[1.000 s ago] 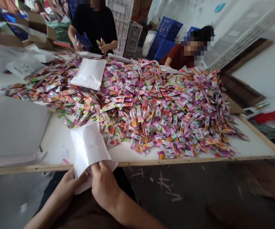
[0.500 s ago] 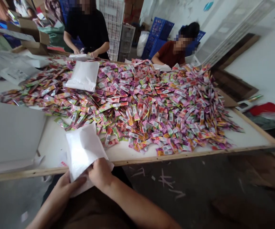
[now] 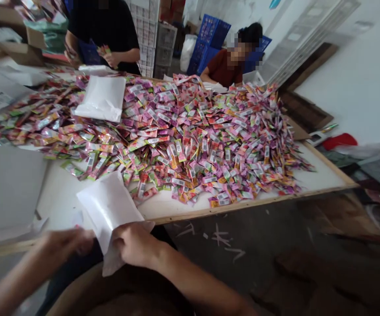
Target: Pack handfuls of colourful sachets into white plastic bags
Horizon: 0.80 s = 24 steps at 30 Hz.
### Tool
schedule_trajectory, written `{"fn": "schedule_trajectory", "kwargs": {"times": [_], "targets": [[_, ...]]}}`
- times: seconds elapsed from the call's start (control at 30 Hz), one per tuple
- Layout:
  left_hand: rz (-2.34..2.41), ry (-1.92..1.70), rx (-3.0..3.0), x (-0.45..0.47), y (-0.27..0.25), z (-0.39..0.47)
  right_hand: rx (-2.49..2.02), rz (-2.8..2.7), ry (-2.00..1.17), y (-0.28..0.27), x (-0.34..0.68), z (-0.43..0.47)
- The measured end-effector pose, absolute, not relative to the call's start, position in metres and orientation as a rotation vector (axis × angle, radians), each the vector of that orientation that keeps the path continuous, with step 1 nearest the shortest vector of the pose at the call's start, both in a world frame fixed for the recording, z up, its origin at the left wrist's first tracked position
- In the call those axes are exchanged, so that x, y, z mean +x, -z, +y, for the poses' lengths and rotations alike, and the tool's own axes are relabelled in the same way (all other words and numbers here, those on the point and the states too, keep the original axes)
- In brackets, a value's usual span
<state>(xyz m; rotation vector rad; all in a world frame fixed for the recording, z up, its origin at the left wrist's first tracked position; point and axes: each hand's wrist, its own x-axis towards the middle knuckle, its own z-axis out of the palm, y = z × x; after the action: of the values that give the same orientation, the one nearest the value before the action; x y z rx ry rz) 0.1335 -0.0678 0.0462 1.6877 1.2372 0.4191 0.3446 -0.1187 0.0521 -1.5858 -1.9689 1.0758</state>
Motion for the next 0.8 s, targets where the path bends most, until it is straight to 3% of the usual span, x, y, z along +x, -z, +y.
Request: {"fn": "schedule_trajectory", "kwargs": {"times": [0.1, 0.3, 0.4, 0.5, 0.6, 0.8], "targets": [[1.147, -0.797, 2.120, 0.156, -0.034, -0.041, -1.497, -1.809, -1.164, -0.060, 0.378, -0.135], [0.828, -0.595, 2.584, 0.197, -0.004, -0.051, -1.950, -1.448, -0.494, -0.036, 0.434, -0.121], [0.677, -0.724, 2.646, 0.188, -0.015, -0.054, -2.017, -1.475, -0.715, -0.019, 0.447, -0.101], [0.423, -0.633, 2.745, 0.177, -0.022, -0.051, -1.978, -1.387, -0.981, -0.013, 0.451, -0.088], [0.345, -0.545, 2.771, 0.167, -0.016, -0.052, -1.915, -1.225, -1.045, -0.015, 0.455, -0.089], [0.311, -0.730, 2.808, 0.141, 0.006, -0.065, -1.973, -1.421, -1.125, -0.018, 0.470, -0.104]]}}
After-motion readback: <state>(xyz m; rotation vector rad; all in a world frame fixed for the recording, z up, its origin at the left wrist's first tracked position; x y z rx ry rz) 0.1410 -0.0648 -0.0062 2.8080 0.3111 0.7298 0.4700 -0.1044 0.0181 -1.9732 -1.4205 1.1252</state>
